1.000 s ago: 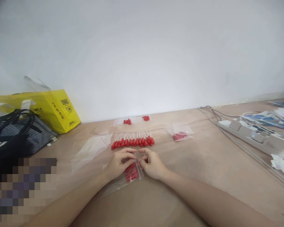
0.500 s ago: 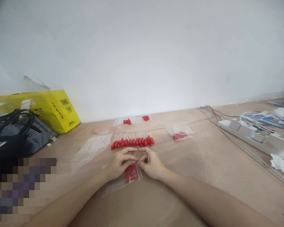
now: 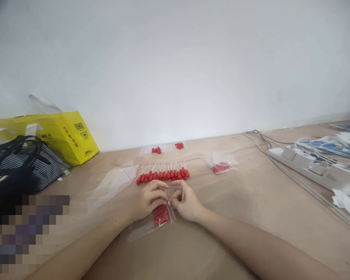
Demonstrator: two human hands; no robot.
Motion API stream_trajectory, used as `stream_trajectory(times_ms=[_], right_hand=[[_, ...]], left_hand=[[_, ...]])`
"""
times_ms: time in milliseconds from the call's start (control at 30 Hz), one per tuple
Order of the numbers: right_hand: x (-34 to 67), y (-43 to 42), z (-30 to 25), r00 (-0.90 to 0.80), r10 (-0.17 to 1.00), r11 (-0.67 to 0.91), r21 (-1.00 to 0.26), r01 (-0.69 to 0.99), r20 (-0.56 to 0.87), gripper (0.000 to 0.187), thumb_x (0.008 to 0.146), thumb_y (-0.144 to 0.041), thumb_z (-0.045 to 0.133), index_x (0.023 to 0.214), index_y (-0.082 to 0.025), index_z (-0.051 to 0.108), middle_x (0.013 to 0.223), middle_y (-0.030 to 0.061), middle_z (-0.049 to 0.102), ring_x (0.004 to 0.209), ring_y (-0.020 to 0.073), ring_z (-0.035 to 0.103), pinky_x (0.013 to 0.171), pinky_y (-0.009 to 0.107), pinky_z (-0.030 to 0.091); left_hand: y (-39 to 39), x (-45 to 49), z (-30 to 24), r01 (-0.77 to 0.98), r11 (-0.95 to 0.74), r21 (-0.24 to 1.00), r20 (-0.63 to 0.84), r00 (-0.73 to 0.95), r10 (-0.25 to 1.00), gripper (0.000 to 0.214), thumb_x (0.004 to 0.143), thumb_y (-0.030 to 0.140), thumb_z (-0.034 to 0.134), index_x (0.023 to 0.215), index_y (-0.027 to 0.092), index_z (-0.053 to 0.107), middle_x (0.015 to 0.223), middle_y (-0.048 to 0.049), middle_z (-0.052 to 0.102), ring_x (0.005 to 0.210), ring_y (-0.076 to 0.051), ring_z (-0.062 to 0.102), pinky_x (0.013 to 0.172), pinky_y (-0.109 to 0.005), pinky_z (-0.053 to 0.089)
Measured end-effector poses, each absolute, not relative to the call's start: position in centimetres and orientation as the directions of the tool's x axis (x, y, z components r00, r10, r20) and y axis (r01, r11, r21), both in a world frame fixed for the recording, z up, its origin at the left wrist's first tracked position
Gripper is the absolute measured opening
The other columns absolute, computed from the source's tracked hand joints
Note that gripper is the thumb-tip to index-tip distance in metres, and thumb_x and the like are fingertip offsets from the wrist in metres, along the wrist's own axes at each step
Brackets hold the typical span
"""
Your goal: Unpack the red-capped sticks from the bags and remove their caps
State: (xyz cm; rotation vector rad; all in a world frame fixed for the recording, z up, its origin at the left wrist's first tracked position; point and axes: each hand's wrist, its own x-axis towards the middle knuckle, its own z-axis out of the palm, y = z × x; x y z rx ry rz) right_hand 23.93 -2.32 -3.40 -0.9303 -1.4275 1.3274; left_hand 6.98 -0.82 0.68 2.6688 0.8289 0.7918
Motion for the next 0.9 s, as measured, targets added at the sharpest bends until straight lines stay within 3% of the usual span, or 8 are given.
stream_trajectory(times_ms=[233, 367, 500, 633, 700, 800, 900], right_hand=[[23.8, -2.4, -3.5, -0.28, 0.95, 0.115, -0.987, -0.108, 0.142, 0.044, 0.06, -0.013, 0.052, 0.101, -0.017, 0.035, 0.055, -0.0077, 0.056, 0.05, 0.0085, 0.051, 0.053, 0.022, 0.042], [23.9, -2.2, -3.7, -0.248, 0.958, 0.141, -0.989, -0.041, 0.146, 0.037, 0.061, -0.01, 0.049, 0.096, -0.018, 0.039, 0.055, -0.0071, 0.056, 0.05, 0.0086, 0.051, 0.052, 0.021, 0.041], [24.3, -2.2, -3.2, -0.338, 0.917, 0.278, -0.946, 0.168, 0.21, 0.02, 0.065, -0.008, 0.044, 0.08, -0.017, 0.054, 0.064, -0.0017, 0.061, 0.057, 0.0093, 0.054, 0.055, 0.021, 0.042], [25.0, -2.5, -2.3, -0.459, 0.829, 0.473, -0.839, 0.271, 0.319, 0.025, 0.071, -0.007, 0.041, 0.08, -0.018, 0.061, 0.079, 0.0011, 0.065, 0.069, 0.0117, 0.058, 0.063, 0.023, 0.044], [25.3, -2.6, -2.1, -0.522, 0.745, 0.621, -0.719, 0.312, 0.416, 0.025, 0.073, -0.009, 0.043, 0.086, -0.02, 0.062, 0.082, 0.0015, 0.065, 0.072, 0.0125, 0.057, 0.066, 0.025, 0.043], [25.4, -2.4, -2.1, -0.582, 0.57, 0.822, -0.385, 0.42, 0.58, 0.019, 0.078, -0.016, 0.045, 0.087, -0.02, 0.061, 0.077, 0.0036, 0.064, 0.072, 0.0142, 0.055, 0.07, 0.029, 0.039], [25.4, -2.1, -2.1, -0.612, 0.417, 0.856, -0.064, 0.513, 0.672, 0.025, 0.083, -0.015, 0.037, 0.078, -0.019, 0.061, 0.066, 0.0033, 0.061, 0.066, 0.0129, 0.052, 0.072, 0.032, 0.033]], left_hand=[[-1.2, 7.5, 1.7, 0.536, -0.755, 0.378, 0.252, 0.725, 0.641, 0.01, 0.078, 0.013, 0.047, 0.07, 0.017, 0.051, 0.079, -0.0019, 0.05, 0.078, -0.014, 0.047, 0.07, -0.027, 0.04], [-1.1, 7.3, 1.1, 0.549, -0.767, 0.332, 0.261, 0.728, 0.634, 0.01, 0.078, 0.01, 0.042, 0.071, 0.017, 0.046, 0.077, -0.0012, 0.049, 0.073, -0.014, 0.045, 0.066, -0.027, 0.038], [-1.1, 7.1, 0.7, 0.534, -0.77, 0.347, 0.289, 0.721, 0.63, 0.012, 0.078, 0.01, 0.039, 0.07, 0.018, 0.042, 0.078, -0.0012, 0.048, 0.073, -0.014, 0.044, 0.066, -0.027, 0.038], [-1.2, 7.0, 0.8, 0.511, -0.766, 0.389, 0.311, 0.71, 0.632, 0.013, 0.078, 0.009, 0.037, 0.07, 0.018, 0.041, 0.078, -0.0011, 0.047, 0.073, -0.013, 0.045, 0.068, -0.026, 0.038], [-1.2, 7.0, 0.8, 0.501, -0.76, 0.414, 0.325, 0.699, 0.637, 0.013, 0.079, 0.01, 0.036, 0.07, 0.018, 0.041, 0.079, -0.0014, 0.047, 0.074, -0.013, 0.045, 0.068, -0.026, 0.039], [-1.1, 6.9, 0.7, 0.477, -0.77, 0.424, 0.347, 0.7, 0.625, 0.014, 0.08, 0.012, 0.035, 0.07, 0.018, 0.042, 0.078, -0.0021, 0.047, 0.074, -0.014, 0.045, 0.068, -0.027, 0.039], [-1.0, 7.1, 0.7, 0.472, -0.784, 0.404, 0.339, 0.719, 0.607, 0.014, 0.08, 0.012, 0.035, 0.07, 0.018, 0.042, 0.078, -0.0027, 0.048, 0.074, -0.014, 0.045, 0.068, -0.027, 0.039]])
